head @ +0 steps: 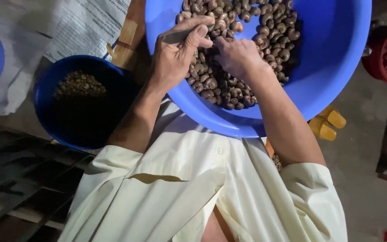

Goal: Shelling nuts manually using a small metal tool in a processing facility

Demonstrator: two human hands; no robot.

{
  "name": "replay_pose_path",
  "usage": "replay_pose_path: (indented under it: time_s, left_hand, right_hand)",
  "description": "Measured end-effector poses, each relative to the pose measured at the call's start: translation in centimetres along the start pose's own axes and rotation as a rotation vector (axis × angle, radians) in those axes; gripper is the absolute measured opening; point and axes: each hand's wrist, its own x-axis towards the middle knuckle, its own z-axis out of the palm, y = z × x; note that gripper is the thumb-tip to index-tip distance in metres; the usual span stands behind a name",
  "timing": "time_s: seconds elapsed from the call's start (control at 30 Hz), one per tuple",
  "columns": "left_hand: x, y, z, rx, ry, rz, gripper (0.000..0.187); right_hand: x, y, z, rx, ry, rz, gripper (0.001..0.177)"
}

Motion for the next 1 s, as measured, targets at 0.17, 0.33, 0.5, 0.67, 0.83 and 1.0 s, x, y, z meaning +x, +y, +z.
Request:
replay_pose_path:
  time_s: [0.17,0.33,0.5,0.67,0.83,1.0]
  left_hand:
    - [0.0,0.6,0.0,0.007,-0.004,-0.057,0.036]
    - [0.3,0.3,0.0,-0.089,0.015,0.041,0.030]
    - [0.4,1.0,-0.3,-0.020,-0.117,0.181,0.029]
    - [0.3,0.7,-0.1,-0.097,-0.100,0.166,0.027]
    - [0.5,1.6,-0.4,-0.028,-0.112,0.238,0.029]
    - [0.7,0.0,-0.5,-0.113,-0.060,0.219,0.025]
  right_hand:
    - [-3.1,0.3,-2.4,0.336,0.223,-0.129,0.028]
    - [-6.0,-0.7,-5.3,1.360,0.346,-0.328,0.010]
    - [-7.3,-2.0,-5.9,1.662,0.390,-0.364,0.020]
    - [-7.7,-2.2,-6.2,1.697,0.359,-0.345,0.024]
    - [-6.2,-1.7,-4.7,1.702,0.415,-0.408,0.022]
    - [-4.9,-2.1,-3.5,1.803,0.472,-0.431,0.021]
